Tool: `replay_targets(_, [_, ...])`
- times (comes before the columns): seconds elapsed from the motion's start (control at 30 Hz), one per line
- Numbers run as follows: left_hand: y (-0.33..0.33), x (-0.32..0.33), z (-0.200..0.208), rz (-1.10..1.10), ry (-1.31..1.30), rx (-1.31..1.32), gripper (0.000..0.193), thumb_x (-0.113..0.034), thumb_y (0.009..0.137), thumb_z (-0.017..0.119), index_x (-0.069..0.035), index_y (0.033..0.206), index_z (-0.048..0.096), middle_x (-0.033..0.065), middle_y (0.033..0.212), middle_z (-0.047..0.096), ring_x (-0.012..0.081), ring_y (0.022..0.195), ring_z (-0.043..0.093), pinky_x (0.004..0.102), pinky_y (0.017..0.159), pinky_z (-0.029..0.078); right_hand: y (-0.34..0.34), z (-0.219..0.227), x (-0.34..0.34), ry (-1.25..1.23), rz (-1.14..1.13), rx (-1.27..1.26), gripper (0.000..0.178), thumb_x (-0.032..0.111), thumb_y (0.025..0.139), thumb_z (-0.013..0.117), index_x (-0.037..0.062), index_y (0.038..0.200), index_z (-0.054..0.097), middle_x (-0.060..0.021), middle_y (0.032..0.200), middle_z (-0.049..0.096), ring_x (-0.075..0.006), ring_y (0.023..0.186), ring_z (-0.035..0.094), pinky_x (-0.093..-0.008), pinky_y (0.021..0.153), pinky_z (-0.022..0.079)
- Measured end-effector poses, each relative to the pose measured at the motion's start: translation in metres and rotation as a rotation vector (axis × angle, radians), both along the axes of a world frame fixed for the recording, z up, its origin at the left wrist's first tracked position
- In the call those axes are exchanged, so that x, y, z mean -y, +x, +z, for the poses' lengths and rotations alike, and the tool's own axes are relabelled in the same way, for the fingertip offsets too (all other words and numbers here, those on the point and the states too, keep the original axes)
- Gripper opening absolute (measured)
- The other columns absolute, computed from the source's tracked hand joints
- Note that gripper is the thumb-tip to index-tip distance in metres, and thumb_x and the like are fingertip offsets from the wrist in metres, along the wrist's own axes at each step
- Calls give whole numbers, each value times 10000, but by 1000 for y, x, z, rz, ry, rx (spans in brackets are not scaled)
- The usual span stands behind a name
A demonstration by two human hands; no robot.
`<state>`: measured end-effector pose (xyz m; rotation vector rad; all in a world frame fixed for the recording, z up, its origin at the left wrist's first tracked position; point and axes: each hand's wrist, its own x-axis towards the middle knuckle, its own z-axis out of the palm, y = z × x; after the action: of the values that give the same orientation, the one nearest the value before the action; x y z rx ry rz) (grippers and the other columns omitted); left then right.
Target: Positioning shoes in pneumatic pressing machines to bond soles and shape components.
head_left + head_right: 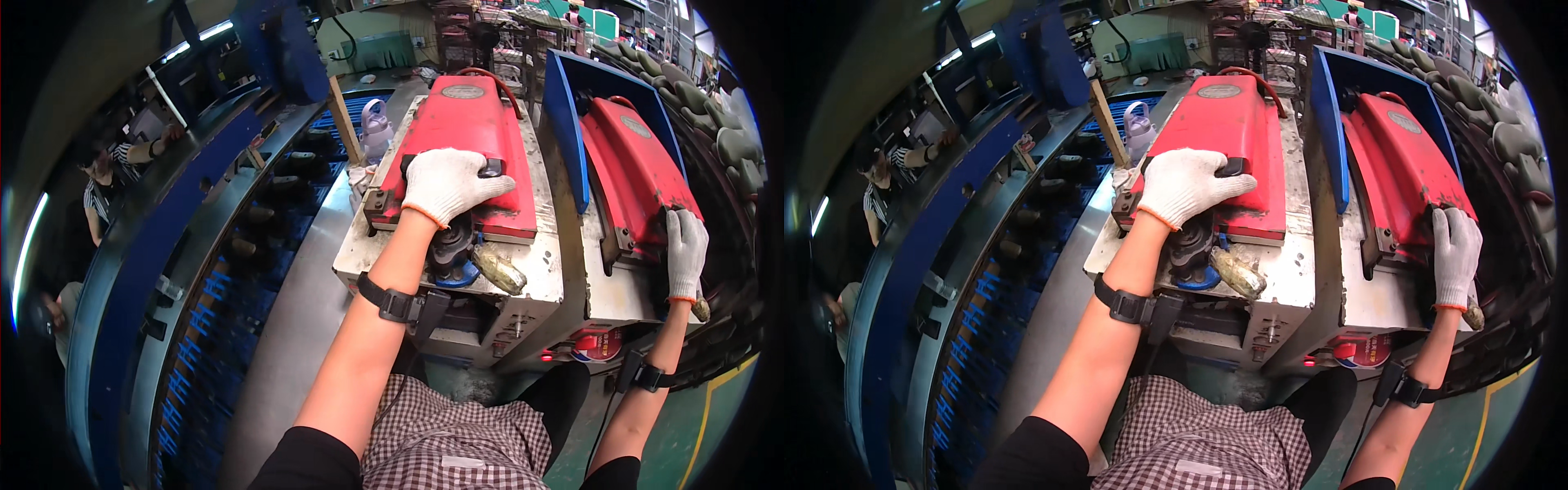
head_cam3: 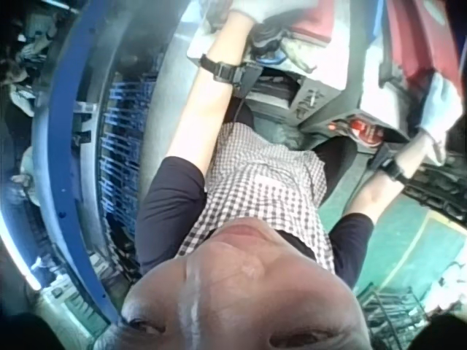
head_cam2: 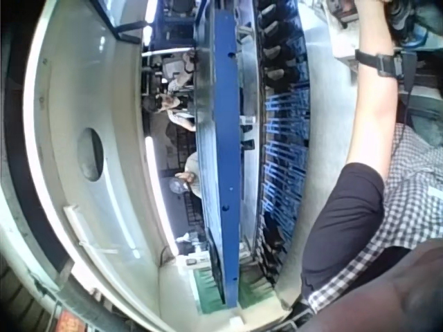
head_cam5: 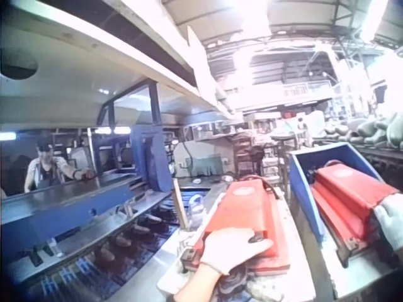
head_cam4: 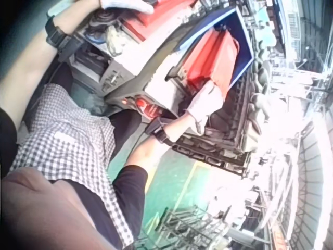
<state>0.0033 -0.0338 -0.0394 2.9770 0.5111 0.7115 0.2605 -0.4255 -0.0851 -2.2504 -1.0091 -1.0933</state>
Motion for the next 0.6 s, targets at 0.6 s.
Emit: replay_targets(0.6, [3, 0, -5, 9, -5, 66, 640, -736, 830, 695, -101, 793, 758, 170, 765, 706, 363, 754, 721, 461, 669, 539, -7, 2, -3, 20, -24, -4, 258, 249, 1046, 618, 5, 971, 657, -155, 934, 655, -376, 930, 620, -467, 862, 464])
